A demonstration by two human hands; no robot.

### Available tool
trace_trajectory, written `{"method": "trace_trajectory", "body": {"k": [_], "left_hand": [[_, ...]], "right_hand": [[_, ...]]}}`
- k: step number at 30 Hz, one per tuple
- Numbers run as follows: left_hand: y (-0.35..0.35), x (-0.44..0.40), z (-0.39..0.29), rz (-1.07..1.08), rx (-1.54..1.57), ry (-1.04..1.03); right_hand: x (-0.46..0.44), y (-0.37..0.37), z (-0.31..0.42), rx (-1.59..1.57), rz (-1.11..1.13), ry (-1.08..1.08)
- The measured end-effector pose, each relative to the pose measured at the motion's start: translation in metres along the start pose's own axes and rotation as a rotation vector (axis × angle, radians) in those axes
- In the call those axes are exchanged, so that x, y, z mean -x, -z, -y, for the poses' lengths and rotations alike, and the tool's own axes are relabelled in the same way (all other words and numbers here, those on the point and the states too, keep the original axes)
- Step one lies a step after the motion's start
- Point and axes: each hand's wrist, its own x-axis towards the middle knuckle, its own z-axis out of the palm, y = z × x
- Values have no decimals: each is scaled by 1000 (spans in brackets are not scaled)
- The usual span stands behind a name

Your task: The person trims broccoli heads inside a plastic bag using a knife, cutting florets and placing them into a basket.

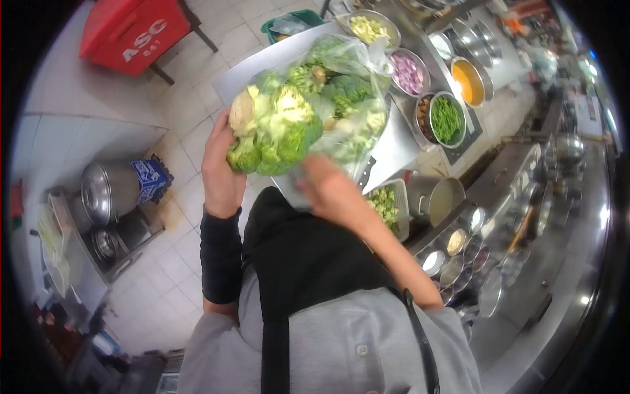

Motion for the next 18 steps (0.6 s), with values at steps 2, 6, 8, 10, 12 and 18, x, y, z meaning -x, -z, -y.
{"method": "trace_trajectory", "body": {"k": [2, 6, 8, 10, 12, 18], "left_hand": [[-16, -14, 7, 62, -83, -13], [-33, -49, 33, 147, -820, -321], [-24, -65, 66, 96, -1047, -336], [-20, -64, 93, 43, -1165, -426], [-25, -62, 100, 10, -1196, -440], [-33, -74, 94, 124, -1170, -340]], "right_hand": [[17, -44, -19, -96, 175, 83], [13, -23, -6, -160, 137, 10], [19, 20, -1, -217, 183, -144], [45, 39, -9, -67, 43, -149], [74, 39, -21, -218, -192, -430], [123, -19, -124, 22, -351, -723]]}}
